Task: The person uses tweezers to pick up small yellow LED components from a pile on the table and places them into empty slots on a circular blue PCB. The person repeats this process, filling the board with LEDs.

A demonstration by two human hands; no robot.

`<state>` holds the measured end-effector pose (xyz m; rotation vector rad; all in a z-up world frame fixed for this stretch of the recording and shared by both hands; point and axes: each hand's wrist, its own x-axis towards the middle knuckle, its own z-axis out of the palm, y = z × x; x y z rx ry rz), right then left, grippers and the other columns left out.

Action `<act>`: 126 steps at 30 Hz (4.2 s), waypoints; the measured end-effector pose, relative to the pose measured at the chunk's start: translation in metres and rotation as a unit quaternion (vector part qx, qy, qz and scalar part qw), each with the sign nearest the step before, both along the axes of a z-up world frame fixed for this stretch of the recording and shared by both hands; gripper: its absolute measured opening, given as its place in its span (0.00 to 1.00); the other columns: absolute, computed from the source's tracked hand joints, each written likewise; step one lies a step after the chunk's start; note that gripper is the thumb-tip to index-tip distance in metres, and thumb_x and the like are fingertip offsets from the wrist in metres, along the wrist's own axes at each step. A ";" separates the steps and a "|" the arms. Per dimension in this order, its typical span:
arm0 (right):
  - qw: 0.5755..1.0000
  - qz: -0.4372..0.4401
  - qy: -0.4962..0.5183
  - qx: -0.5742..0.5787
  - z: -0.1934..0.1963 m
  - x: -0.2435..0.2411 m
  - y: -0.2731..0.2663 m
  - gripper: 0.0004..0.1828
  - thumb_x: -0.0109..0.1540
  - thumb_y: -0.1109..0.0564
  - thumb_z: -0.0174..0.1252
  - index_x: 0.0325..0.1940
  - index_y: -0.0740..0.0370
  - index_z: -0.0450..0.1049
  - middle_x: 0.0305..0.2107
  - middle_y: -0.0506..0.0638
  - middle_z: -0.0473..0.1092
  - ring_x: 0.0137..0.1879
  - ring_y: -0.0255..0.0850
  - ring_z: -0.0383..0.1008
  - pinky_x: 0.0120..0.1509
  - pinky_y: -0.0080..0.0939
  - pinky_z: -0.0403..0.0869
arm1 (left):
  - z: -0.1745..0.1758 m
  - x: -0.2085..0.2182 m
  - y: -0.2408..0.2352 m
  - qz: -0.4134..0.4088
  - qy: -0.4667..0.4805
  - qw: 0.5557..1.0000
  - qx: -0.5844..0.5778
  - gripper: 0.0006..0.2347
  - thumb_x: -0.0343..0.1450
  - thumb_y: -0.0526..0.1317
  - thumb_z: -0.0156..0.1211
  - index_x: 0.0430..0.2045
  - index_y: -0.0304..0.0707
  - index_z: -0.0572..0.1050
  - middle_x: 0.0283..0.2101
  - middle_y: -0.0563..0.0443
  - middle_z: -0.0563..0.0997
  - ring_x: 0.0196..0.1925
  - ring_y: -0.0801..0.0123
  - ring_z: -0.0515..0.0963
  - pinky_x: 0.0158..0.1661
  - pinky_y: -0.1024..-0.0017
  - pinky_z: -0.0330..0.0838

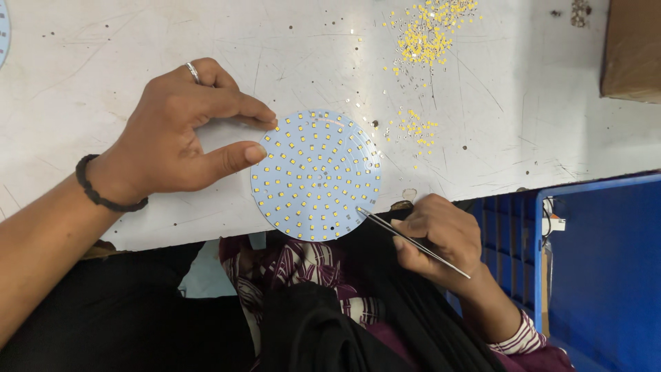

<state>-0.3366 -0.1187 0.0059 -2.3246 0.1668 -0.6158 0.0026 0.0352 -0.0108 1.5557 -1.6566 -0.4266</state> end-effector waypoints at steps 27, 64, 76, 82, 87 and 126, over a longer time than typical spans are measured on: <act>0.772 -0.154 -0.067 0.613 0.028 -0.015 0.007 0.08 0.68 0.56 0.55 0.37 0.63 0.68 0.25 0.48 0.67 0.35 0.40 0.72 0.68 0.77 0.66 | 0.009 0.005 0.008 0.012 0.023 0.999 0.035 0.16 0.65 0.50 0.66 0.40 0.41 0.84 0.35 0.55 0.85 0.37 0.71 0.78 0.37 0.73 0.74; 0.989 -0.092 0.062 0.101 0.000 -0.022 -0.055 0.05 0.57 0.62 0.66 0.32 0.65 0.75 0.24 0.51 0.74 0.26 0.36 0.72 0.31 0.33 0.68 | 0.009 0.005 0.000 0.035 -0.070 0.991 0.107 0.28 0.61 0.58 0.62 0.51 0.42 0.82 0.36 0.46 0.82 0.43 0.59 0.75 0.45 0.64 0.71; 0.973 0.103 0.157 0.131 0.007 0.018 -0.089 0.09 0.56 0.60 0.68 0.40 0.63 0.81 0.26 0.49 0.77 0.29 0.37 0.79 0.32 0.34 0.72 | 0.009 0.004 -0.005 -0.013 -0.029 0.999 0.028 0.26 0.70 0.60 0.55 0.51 0.38 0.79 0.47 0.53 0.85 0.41 0.65 0.79 0.53 0.66 0.70; 0.971 0.122 0.161 0.125 0.007 0.025 -0.090 0.10 0.56 0.60 0.67 0.41 0.63 0.81 0.28 0.50 0.79 0.31 0.37 0.81 0.33 0.34 0.73 | 0.008 0.004 -0.003 -0.002 -0.025 0.999 0.039 0.26 0.69 0.61 0.55 0.50 0.39 0.80 0.43 0.54 0.86 0.42 0.64 0.76 0.47 0.67 0.72; 0.973 0.125 0.140 0.132 0.006 0.020 -0.092 0.10 0.57 0.60 0.68 0.42 0.64 0.80 0.29 0.51 0.78 0.35 0.39 0.81 0.38 0.35 0.75 | 0.008 0.004 -0.004 0.009 -0.027 0.998 0.057 0.27 0.66 0.61 0.56 0.49 0.40 0.81 0.37 0.52 0.85 0.41 0.62 0.75 0.43 0.67 0.72; 0.993 0.020 0.085 0.081 0.000 0.021 -0.103 0.07 0.56 0.61 0.69 0.35 0.64 0.79 0.29 0.51 0.79 0.34 0.38 0.82 0.36 0.33 0.76 | 0.011 0.007 -0.007 0.020 -0.002 0.995 0.100 0.28 0.59 0.58 0.63 0.48 0.40 0.81 0.14 0.54 0.71 0.33 0.61 0.73 0.41 0.65 0.68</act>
